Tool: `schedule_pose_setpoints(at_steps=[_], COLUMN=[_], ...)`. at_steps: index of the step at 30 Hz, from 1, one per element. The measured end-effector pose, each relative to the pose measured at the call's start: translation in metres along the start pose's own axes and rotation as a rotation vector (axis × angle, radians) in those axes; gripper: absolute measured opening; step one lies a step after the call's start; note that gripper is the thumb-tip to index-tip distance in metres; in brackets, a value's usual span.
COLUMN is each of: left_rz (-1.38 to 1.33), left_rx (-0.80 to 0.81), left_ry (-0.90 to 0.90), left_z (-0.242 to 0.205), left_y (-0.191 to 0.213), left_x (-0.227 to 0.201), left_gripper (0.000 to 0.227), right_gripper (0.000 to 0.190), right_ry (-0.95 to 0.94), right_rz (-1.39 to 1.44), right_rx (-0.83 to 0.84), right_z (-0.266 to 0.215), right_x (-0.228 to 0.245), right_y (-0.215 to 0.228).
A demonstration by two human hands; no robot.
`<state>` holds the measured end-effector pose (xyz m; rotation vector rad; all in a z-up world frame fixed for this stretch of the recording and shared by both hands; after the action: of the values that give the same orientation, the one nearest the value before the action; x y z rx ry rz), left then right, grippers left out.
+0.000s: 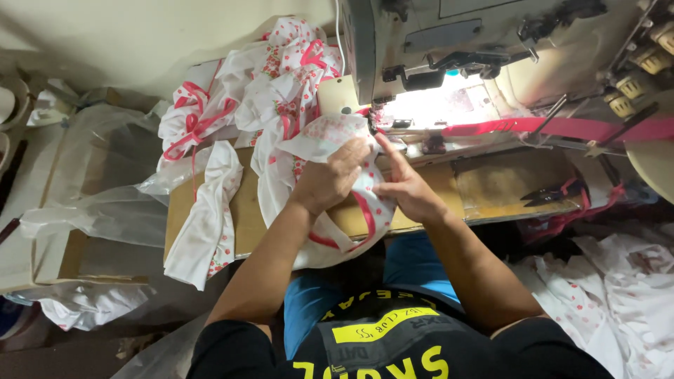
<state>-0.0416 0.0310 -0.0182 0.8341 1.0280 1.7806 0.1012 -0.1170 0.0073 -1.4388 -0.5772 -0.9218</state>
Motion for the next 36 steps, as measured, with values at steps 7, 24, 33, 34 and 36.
schedule_pose_setpoints(at_steps=[7, 24, 33, 34, 36], left_rz=[-0.142, -1.157, 0.194, 0.193, 0.165], left_rx=[0.208, -0.061, -0.156, -0.156, -0.178], left_ry=[0.292, 0.639, 0.368, 0.366, 0.407], left_z=[0.019, -0.031, 0.013, 0.022, 0.040], left_y=[0.017, -0.006, 0.018, 0.010, -0.004], left_x=[-0.033, -0.089, -0.044, -0.033, -0.010], left_gripper=[0.052, 0.038, 0.048, 0.048, 0.045], right_gripper=[0.060, 0.003, 0.015, 0.015, 0.014], right_ry=[-0.031, -0.119, -0.113, -0.111, -0.087], right_rz=[0.100, 0.251, 0.097, 0.098, 0.101], right_rx=[-0.069, -0.357, -0.252, -0.254, -0.213], right_z=[-0.028, -0.062, -0.085, -0.080, -0.070], right_x=[-0.025, -0.019, -0.078, -0.086, -0.103], right_y=[0.038, 0.056, 0.100, 0.106, 0.117])
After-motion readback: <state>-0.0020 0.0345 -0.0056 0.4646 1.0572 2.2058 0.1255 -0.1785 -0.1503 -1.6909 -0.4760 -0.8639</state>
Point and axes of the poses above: each hand's wrist, its own z-axis towards the middle knuckle, its own y-axis out of the back of the hand, x = y × z, the point moved 1 cm from there along z, towards the middle knuckle, and after that the axes turned 9 degrees about z, right-handed, at the moved point
